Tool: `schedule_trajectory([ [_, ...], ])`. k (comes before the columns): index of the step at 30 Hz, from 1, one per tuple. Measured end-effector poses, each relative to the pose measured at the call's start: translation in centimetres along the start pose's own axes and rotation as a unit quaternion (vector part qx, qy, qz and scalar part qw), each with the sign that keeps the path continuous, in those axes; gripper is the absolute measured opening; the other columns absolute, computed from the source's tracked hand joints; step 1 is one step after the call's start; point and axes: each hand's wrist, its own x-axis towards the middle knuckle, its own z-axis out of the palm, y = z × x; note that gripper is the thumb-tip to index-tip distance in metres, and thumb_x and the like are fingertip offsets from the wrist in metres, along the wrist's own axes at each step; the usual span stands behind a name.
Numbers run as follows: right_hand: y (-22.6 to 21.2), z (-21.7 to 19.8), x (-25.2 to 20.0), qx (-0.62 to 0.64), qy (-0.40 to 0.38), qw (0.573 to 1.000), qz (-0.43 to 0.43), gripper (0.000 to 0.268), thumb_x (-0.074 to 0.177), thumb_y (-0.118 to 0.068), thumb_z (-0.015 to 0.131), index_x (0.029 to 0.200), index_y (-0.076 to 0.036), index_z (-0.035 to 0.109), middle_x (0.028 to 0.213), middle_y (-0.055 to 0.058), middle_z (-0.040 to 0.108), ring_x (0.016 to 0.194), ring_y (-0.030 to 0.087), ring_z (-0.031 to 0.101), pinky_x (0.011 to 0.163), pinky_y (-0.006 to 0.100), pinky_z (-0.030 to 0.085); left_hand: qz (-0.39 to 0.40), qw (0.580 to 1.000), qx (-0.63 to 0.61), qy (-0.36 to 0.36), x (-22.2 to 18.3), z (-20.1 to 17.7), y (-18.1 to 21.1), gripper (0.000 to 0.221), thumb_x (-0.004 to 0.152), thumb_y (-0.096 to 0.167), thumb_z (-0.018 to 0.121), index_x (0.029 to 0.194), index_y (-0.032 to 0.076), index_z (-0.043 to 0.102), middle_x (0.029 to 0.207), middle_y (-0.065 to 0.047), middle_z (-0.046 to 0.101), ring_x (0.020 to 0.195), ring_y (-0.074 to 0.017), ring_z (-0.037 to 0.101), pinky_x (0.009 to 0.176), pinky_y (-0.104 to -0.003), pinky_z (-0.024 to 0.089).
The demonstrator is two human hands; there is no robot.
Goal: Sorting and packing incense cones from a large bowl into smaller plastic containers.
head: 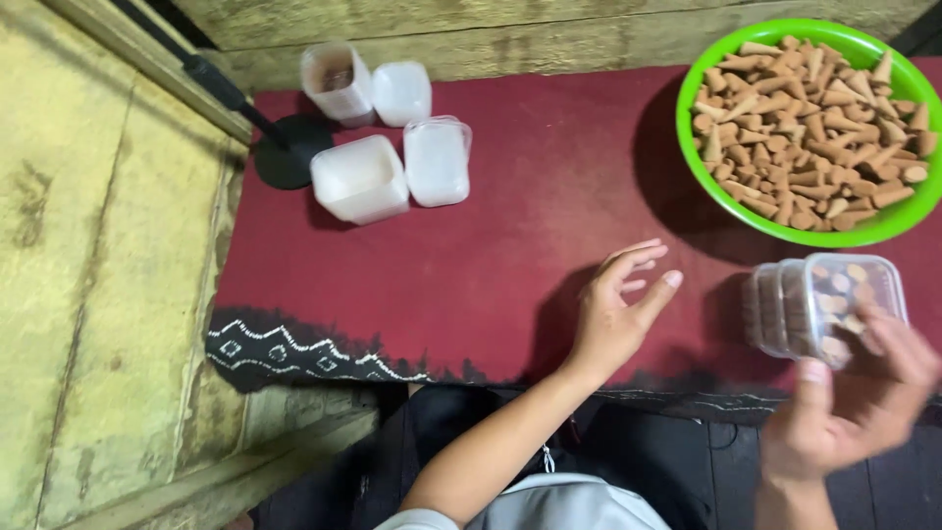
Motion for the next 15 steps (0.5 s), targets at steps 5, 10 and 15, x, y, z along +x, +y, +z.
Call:
schedule_trajectory([
  [5, 1.4, 3.9, -3.3, 0.061, -0.087, 0.979, 0.174, 0.035, 0.106, -0.003, 0.057, 0.139, 0.008, 0.051, 0.14, 0.023, 0.049, 0.132, 0.032, 0.054, 0.11, 0.037, 0.049, 0.074, 0.994, 0.067, 0.05, -0.4, -4.7, -1.3, 0.031, 0.094, 0.025, 0.07, 0.122, 0.011, 0.069, 0.132, -0.009, 0.068, 0.121, -0.022, 0.067, 0.096, -0.036, 0.059],
  [10, 3.2, 7.0, -5.1, 0.063, -0.146, 0.961, 0.227, 0.036, 0.101, 0.002, 0.058, 0.137, 0.003, 0.054, 0.138, 0.018, 0.052, 0.131, 0.028, 0.054, 0.103, 0.034, 0.051, 0.11, 0.976, 0.149, 0.113, -1.3, -9.4, -1.0, 0.029, 0.094, 0.02, 0.071, 0.121, 0.01, 0.069, 0.13, -0.01, 0.068, 0.123, -0.0247, 0.065, 0.098, -0.039, 0.057],
  [15, 5.8, 10.1, -7.5, 0.077, -0.171, 0.955, 0.232, 0.046, 0.093, 0.009, 0.066, 0.138, 0.006, 0.058, 0.127, 0.021, 0.058, 0.123, 0.033, 0.059, 0.097, 0.042, 0.051, 0.113, 0.963, 0.175, 0.173, -2.1, -13.0, -2.2, 0.028, 0.093, 0.014, 0.075, 0.119, 0.006, 0.07, 0.122, -0.016, 0.069, 0.111, -0.0356, 0.067, 0.091, -0.046, 0.058],
])
